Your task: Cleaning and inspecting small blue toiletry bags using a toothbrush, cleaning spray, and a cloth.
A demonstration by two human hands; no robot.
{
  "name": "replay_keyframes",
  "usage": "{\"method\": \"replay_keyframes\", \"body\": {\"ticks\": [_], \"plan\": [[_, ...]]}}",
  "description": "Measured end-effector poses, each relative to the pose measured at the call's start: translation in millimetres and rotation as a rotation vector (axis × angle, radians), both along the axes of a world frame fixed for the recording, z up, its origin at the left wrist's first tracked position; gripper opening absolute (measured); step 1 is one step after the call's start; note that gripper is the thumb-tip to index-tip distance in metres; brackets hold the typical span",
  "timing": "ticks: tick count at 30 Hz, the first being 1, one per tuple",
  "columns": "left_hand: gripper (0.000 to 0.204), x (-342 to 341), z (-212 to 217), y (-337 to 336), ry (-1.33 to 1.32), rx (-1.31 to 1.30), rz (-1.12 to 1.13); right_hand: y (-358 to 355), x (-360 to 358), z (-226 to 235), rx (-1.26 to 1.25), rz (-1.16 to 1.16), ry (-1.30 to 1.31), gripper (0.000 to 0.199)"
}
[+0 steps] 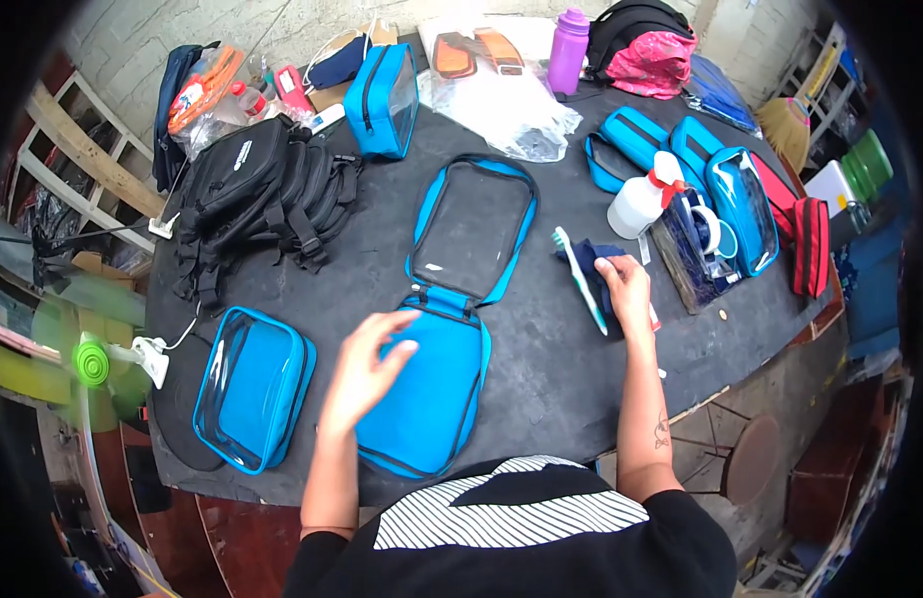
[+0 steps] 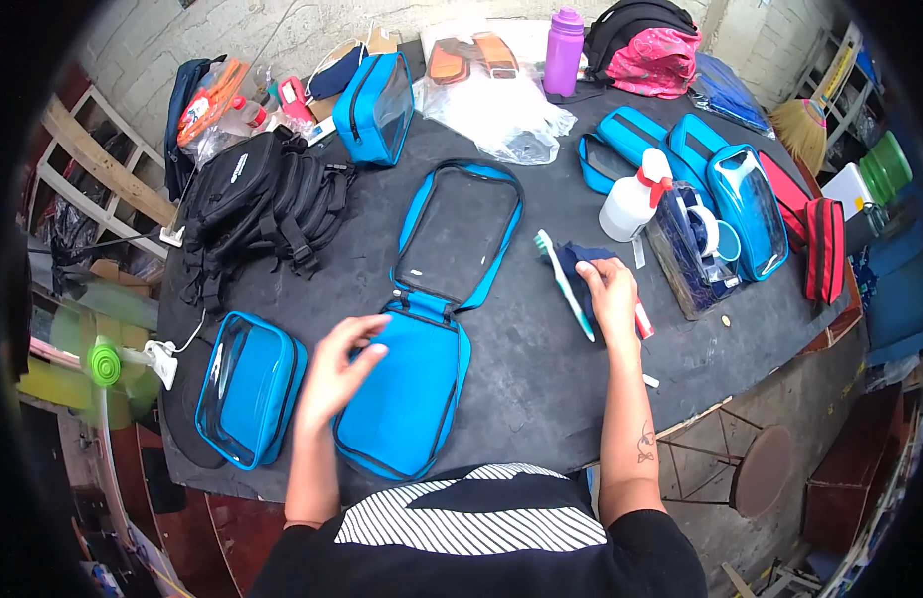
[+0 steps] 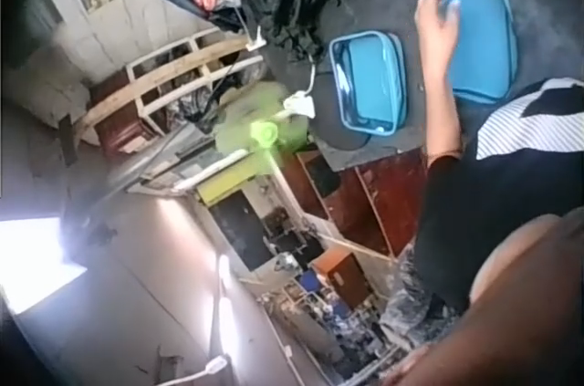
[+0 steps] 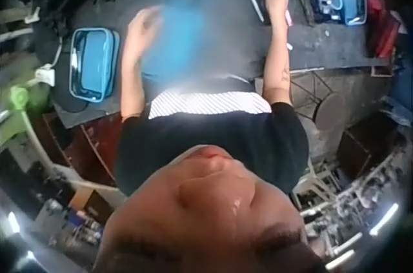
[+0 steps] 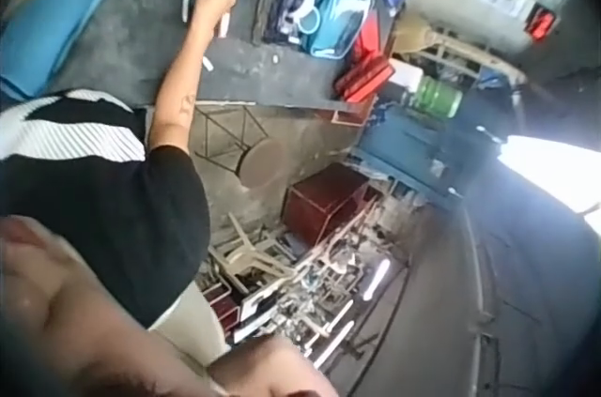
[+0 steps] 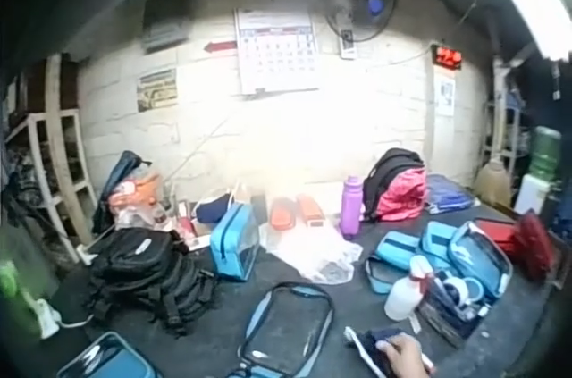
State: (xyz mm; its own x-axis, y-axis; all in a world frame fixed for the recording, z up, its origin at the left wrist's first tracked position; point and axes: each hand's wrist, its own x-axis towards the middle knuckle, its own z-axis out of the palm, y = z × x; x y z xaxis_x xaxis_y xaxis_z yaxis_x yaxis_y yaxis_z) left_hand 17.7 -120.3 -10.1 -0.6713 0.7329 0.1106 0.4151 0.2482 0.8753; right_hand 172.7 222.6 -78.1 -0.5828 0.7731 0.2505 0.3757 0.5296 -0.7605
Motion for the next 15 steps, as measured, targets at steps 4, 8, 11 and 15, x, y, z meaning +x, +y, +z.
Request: {"method": "replay_keyframes", "body": {"ticks": [4,8,11,15], "plan": [[0.035,39.0,5.9,50.9,0.158,-0.066,-0.330,10.6,-2.4,14.2,-0.006,-0.052,0.201,0.027],[0.049,57.5,-2.1,86.2,0.114,-0.162,-0.492,8.5,7.1,48.3,-0.001,-0.163,0.566,0.025],[0.063,67.2,-15.7,113.6,-0.194,-0.001,-0.394,-24.0,8.9,79.9,-0.388,-0.017,0.856,0.028],[0.060,52.0,-43.4,126.5,-0.982,0.474,-0.151,-93.1,8.7,80.7,-0.723,0.110,0.243,0.046]]}}
